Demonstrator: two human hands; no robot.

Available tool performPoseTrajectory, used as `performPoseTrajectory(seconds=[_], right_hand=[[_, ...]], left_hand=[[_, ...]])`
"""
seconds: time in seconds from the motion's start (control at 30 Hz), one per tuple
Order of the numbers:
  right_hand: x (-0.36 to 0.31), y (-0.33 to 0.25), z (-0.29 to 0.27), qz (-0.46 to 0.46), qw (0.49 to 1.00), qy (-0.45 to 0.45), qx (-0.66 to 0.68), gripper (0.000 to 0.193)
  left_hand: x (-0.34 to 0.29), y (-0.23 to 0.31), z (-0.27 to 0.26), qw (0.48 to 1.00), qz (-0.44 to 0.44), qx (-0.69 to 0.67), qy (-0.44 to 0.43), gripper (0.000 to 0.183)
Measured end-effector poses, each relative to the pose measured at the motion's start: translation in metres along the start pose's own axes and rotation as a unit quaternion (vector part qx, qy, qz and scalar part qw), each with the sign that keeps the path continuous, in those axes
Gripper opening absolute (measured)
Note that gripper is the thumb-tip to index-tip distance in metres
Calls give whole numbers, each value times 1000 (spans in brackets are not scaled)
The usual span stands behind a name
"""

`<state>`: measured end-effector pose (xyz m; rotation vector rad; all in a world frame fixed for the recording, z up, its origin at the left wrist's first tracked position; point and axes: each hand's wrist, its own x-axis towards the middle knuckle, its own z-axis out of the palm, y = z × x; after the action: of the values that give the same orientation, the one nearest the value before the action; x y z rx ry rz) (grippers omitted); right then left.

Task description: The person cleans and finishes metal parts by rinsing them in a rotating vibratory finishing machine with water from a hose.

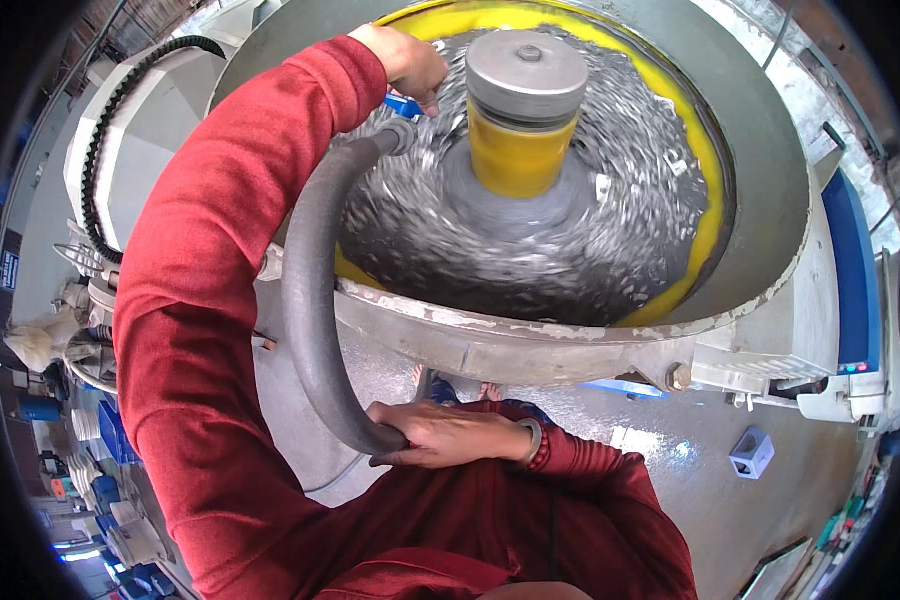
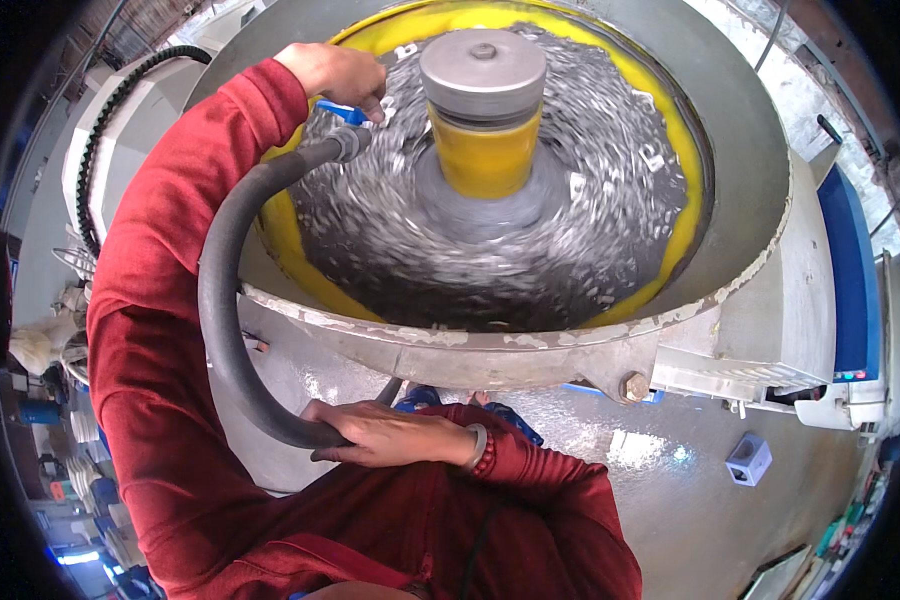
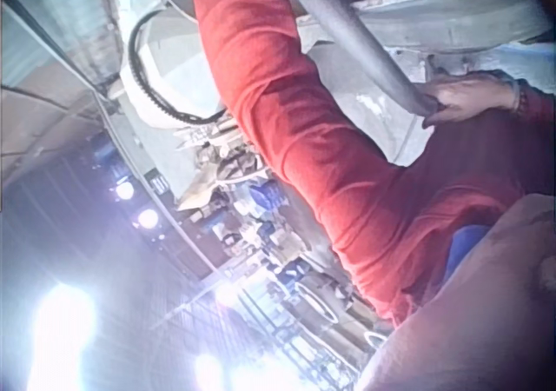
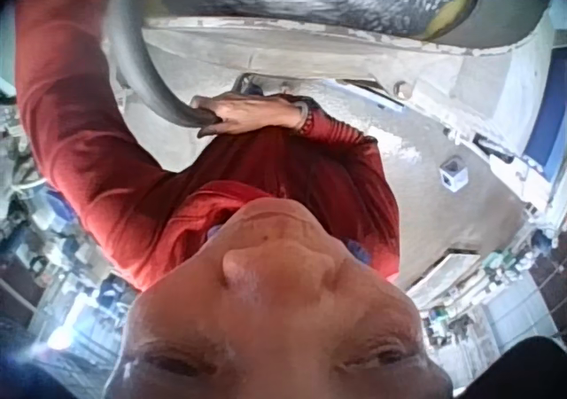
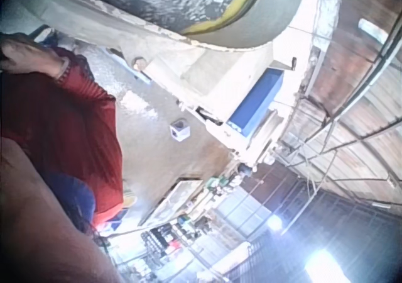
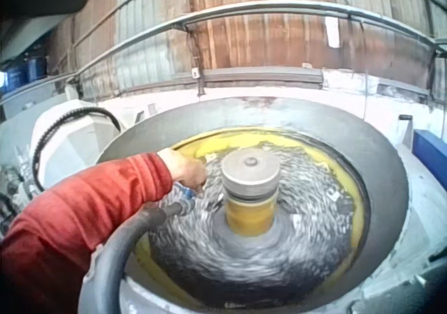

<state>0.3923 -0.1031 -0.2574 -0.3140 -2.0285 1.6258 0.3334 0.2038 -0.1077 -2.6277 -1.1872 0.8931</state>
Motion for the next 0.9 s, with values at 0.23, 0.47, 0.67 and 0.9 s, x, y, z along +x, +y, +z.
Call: performPoseTrajectory(seconds=[0.23, 0.47, 0.67, 0.9], right_hand=[[2, 2, -3, -12, 1000, -2, 4, 26], [7, 1, -1, 0, 1000, 5, 1, 25], [4, 1, 2, 8, 1000, 23, 5, 26], [0, -2, 2, -9, 999, 26, -36, 32]], left_hand=[[-3, -2, -4, 999, -8, -21, 24, 40], [-12, 5, -8, 998, -24, 0, 65, 44], [-14, 1, -17, 998, -31, 18, 52, 46], [-8, -6, -7, 998, -25, 32, 40, 44]])
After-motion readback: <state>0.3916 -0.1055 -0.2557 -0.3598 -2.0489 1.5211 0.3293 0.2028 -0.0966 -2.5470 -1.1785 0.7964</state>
